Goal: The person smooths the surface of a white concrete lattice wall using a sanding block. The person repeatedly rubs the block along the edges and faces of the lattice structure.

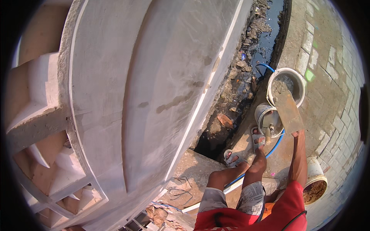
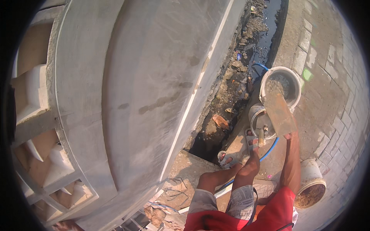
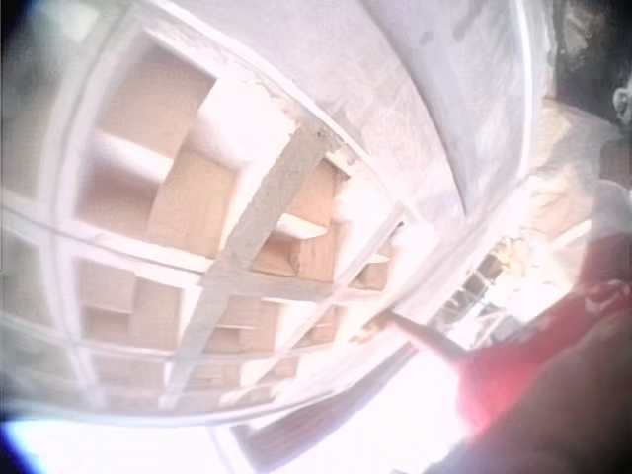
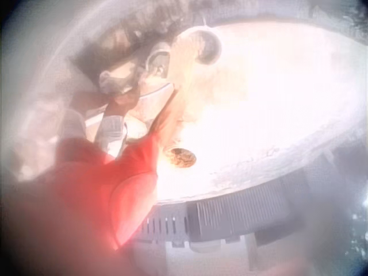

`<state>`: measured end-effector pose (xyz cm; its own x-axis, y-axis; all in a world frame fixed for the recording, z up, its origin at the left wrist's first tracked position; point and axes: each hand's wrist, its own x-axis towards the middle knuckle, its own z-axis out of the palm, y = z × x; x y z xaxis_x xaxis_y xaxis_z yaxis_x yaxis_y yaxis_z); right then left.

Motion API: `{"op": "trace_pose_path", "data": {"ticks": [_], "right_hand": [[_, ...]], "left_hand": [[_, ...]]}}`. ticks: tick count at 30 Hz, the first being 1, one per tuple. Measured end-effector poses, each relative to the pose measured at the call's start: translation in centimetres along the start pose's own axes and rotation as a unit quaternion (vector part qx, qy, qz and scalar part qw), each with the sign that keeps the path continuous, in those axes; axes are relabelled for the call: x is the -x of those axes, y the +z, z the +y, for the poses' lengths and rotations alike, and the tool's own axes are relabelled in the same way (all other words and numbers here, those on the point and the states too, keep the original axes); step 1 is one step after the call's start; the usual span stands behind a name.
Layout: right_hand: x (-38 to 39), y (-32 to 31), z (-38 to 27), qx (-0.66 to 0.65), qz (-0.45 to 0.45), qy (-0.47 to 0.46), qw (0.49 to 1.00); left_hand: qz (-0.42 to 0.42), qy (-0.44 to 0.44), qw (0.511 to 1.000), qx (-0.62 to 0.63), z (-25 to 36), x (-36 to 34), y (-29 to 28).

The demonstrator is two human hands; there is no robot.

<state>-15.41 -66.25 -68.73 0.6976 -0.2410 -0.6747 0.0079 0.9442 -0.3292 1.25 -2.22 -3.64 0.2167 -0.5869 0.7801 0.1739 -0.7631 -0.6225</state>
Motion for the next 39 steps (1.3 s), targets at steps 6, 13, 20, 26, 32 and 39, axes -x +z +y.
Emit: {"op": "trace_pose_path", "data": {"ticks": [6, 13, 20, 26, 32, 39], "right_hand": [[13.2, 17.8, 8.3, -0.031, -0.202, 0.079, 0.976], [19.8, 39.1, 11.3, -0.032, -0.369, 0.044, 0.928], [20.5, 47.1, 10.4, 0.059, -0.357, -0.050, 0.931], [19.5, 49.4, 11.3, 0.078, -0.309, -0.093, 0.943], [19.3, 51.0, 11.6, 0.138, -0.267, -0.111, 0.947], [20.8, 53.9, 12.6, 0.263, -0.209, -0.173, 0.926]], "left_hand": [[0.020, -0.122, 0.990, 0.071, -3.7, 1.3, 1.4], [-0.021, -0.135, 0.991, 0.010, -3.3, 1.5, -0.3], [-0.004, -0.135, 0.991, 0.021, -2.8, 0.8, -0.1], [-0.004, -0.117, 0.993, 0.032, -3.2, 0.9, -0.2], [-0.005, -0.112, 0.993, 0.048, -2.9, 0.6, -0.3], [-0.008, -0.116, 0.992, 0.053, -3.0, 1.0, -0.3]]}}
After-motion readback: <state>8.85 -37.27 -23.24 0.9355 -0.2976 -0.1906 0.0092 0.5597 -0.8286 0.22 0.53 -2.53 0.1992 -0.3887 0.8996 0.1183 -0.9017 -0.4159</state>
